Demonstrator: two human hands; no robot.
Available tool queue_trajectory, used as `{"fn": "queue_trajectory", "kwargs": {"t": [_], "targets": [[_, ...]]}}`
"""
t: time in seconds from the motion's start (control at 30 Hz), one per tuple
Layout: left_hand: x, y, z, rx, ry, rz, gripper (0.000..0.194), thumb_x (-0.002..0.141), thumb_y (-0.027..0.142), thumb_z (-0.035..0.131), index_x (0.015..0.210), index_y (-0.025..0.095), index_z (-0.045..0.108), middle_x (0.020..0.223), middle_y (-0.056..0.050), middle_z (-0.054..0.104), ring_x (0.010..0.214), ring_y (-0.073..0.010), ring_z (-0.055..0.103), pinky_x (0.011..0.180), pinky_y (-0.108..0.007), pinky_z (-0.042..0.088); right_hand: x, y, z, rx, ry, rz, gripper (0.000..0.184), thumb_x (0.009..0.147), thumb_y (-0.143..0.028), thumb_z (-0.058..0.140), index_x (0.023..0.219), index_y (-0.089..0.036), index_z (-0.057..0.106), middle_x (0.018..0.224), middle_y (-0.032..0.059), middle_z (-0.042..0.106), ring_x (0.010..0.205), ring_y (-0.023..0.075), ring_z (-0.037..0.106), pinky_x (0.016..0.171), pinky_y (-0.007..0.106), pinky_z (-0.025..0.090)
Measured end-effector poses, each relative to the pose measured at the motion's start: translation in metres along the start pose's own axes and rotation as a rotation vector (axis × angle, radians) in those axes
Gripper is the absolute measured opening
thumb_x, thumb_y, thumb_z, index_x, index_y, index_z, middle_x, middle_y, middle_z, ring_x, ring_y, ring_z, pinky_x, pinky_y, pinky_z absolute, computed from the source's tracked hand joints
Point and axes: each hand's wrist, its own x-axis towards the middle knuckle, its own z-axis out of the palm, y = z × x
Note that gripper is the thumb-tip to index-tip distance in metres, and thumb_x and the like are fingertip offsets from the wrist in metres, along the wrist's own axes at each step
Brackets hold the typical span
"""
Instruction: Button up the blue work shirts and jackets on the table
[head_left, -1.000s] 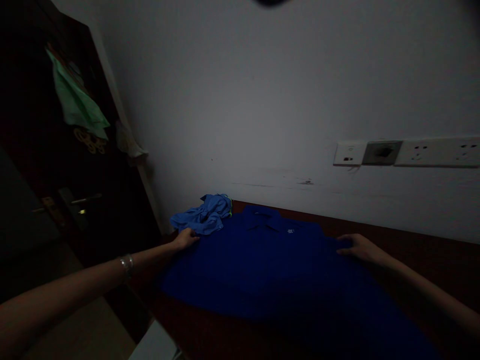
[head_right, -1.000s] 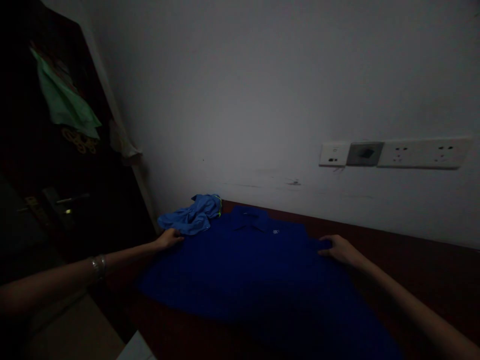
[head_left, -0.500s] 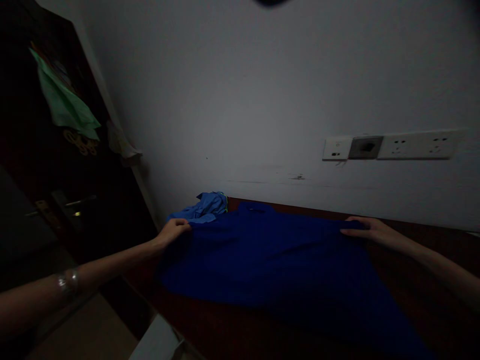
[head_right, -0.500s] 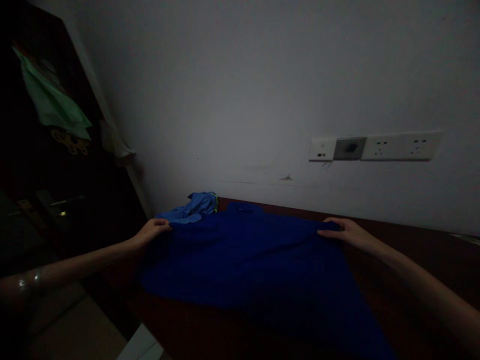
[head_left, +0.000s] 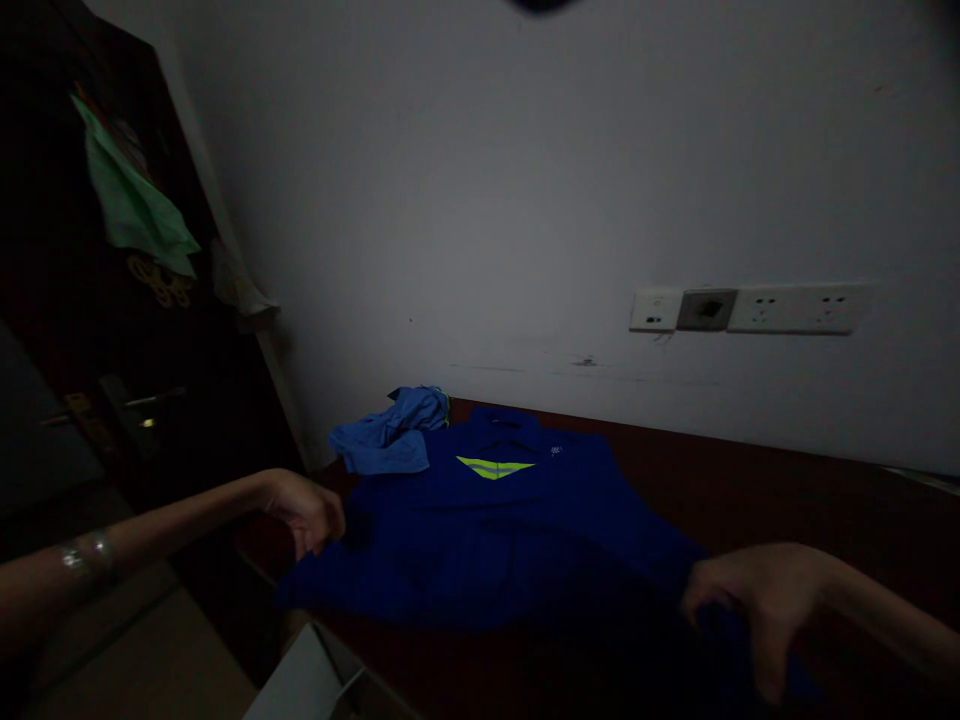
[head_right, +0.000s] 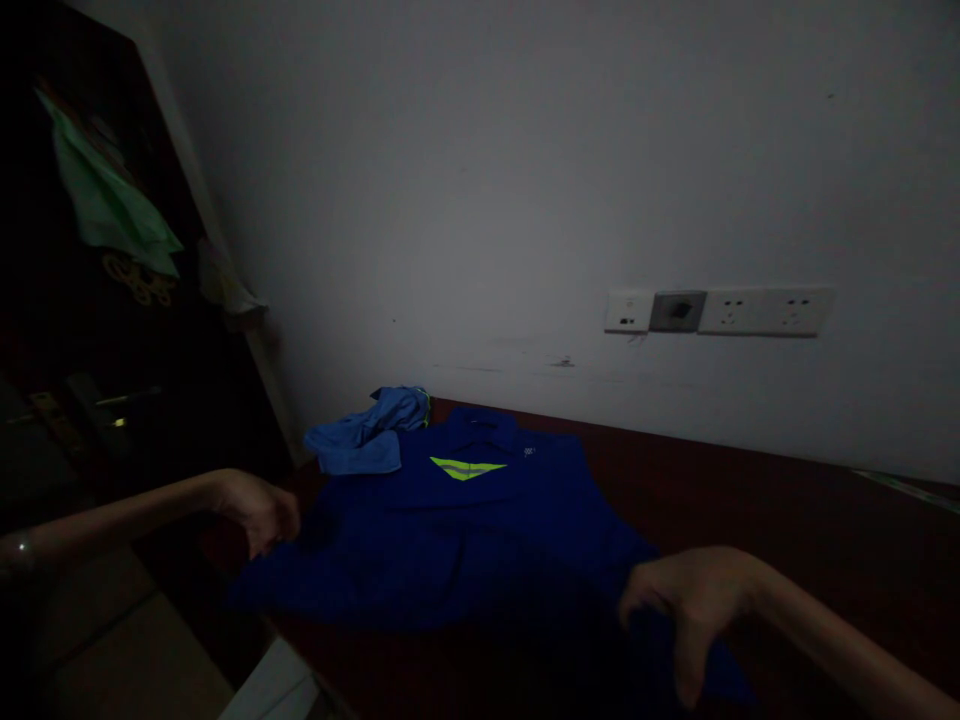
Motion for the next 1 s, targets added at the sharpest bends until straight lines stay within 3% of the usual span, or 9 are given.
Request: {"fn": "queue_trajectory", "kwargs": {"t": [0.1, 0.23, 0.3, 0.4, 0.53, 0.63, 0.73, 0.83, 1.0], "targets": [[0.011, -0.001, 0.001, -0.003, -0.279, -0.054, 0.014, 0.050, 0.014, 0.061, 0.063, 0.019, 0.064, 0.060, -0.005, 0.063, 0.061, -0.0250, 0.063, 0.062, -0.040, 0.051, 0.010, -0.003, 0.003, -0.009, -0.080, -0.022, 0.054, 0.036, -0.033, 0.082, 0.084, -0.013, 0.067, 0.072, -0.0014, 0.064, 0.053, 0.0070, 0.055, 0.044, 0.013, 0.042], [0.024, 0.012, -0.013, 0.039, -0.344, -0.020, 0.022, 0.061, 0.021, 0.055, 0.079, 0.018, 0.067, 0.081, -0.008, 0.068, 0.075, -0.0222, 0.065, 0.066, -0.032, 0.050, -0.003, -0.013, -0.019, 0.067, -0.026, -0.078, 0.043, 0.057, -0.042, 0.073, 0.087, -0.012, 0.067, 0.084, 0.0046, 0.067, 0.074, 0.0135, 0.064, 0.060, 0.019, 0.049], [0.035, 0.017, -0.025, 0.049, -0.250, 0.004, 0.022, 0.063, 0.023, 0.052, 0.080, 0.017, 0.066, 0.080, -0.008, 0.069, 0.072, -0.0206, 0.065, 0.061, -0.028, 0.049, -0.009, -0.017, -0.037, 0.071, 0.113, -0.115, 0.037, 0.068, -0.044, 0.064, 0.089, -0.013, 0.065, 0.090, 0.0075, 0.067, 0.084, 0.0162, 0.064, 0.068, 0.022, 0.050], [0.060, 0.019, -0.042, 0.043, 0.018, 0.070, 0.024, 0.063, 0.025, 0.052, 0.084, 0.017, 0.061, 0.074, -0.006, 0.067, 0.066, -0.0188, 0.064, 0.053, -0.025, 0.047, -0.003, -0.011, -0.070, 0.020, 0.461, -0.109, 0.035, 0.075, -0.046, 0.056, 0.088, -0.014, 0.063, 0.092, 0.0093, 0.067, 0.083, 0.0167, 0.064, 0.068, 0.023, 0.049], [0.102, 0.024, -0.059, 0.027, 0.293, 0.158, 0.029, 0.063, 0.028, 0.051, 0.089, 0.016, 0.056, 0.078, -0.005, 0.066, 0.072, -0.0198, 0.063, 0.054, -0.026, 0.048, 0.027, 0.022, -0.124, -0.168, 0.881, -0.047, 0.034, 0.072, -0.046, 0.053, 0.081, -0.015, 0.064, 0.089, 0.0097, 0.067, 0.082, 0.0209, 0.063, 0.073, 0.027, 0.048], [0.132, 0.035, -0.062, 0.141, 0.443, 0.207, 0.031, 0.067, 0.027, 0.047, 0.094, 0.014, 0.055, 0.088, -0.007, 0.065, 0.081, -0.0210, 0.062, 0.059, -0.026, 0.049, 0.051, 0.048, -0.161, -0.313, 1.169, 0.099, 0.030, 0.072, -0.037, 0.052, 0.087, -0.014, 0.065, 0.095, 0.0118, 0.066, 0.090, 0.0249, 0.061, 0.081, 0.031, 0.045], [0.159, 0.048, -0.059, 0.355, 0.540, 0.263, 0.032, 0.068, 0.023, 0.046, 0.096, 0.014, 0.057, 0.098, -0.007, 0.064, 0.090, -0.0209, 0.060, 0.071, -0.027, 0.048, 0.069, 0.061, -0.186, -0.348, 1.291, 0.205, 0.036, 0.075, -0.035, 0.049, 0.096, -0.010, 0.064, 0.103, 0.0155, 0.064, 0.098, 0.0271, 0.059, 0.084, 0.031, 0.043], [0.182, 0.058, -0.054, 0.438, 0.584, 0.297, 0.033, 0.068, 0.021, 0.048, 0.100, 0.014, 0.057, 0.106, -0.009, 0.061, 0.099, -0.0220, 0.056, 0.085, -0.028, 0.042, 0.084, 0.062, -0.200, -0.338, 1.303, 0.223, 0.042, 0.077, -0.039, 0.049, 0.100, -0.007, 0.063, 0.102, 0.0171, 0.064, 0.099, 0.0276, 0.059, 0.082, 0.031, 0.044], [0.216, 0.065, -0.051, 0.504, 0.597, 0.302, 0.034, 0.070, 0.019, 0.049, 0.102, 0.012, 0.056, 0.108, -0.013, 0.060, 0.100, -0.0238, 0.055, 0.086, -0.030, 0.040, 0.108, 0.059, -0.213, -0.303, 1.306, 0.224, 0.053, 0.078, -0.044, 0.049, 0.112, -0.004, 0.057, 0.112, 0.0190, 0.059, 0.103, 0.0260, 0.057, 0.086, 0.031, 0.043]]}}
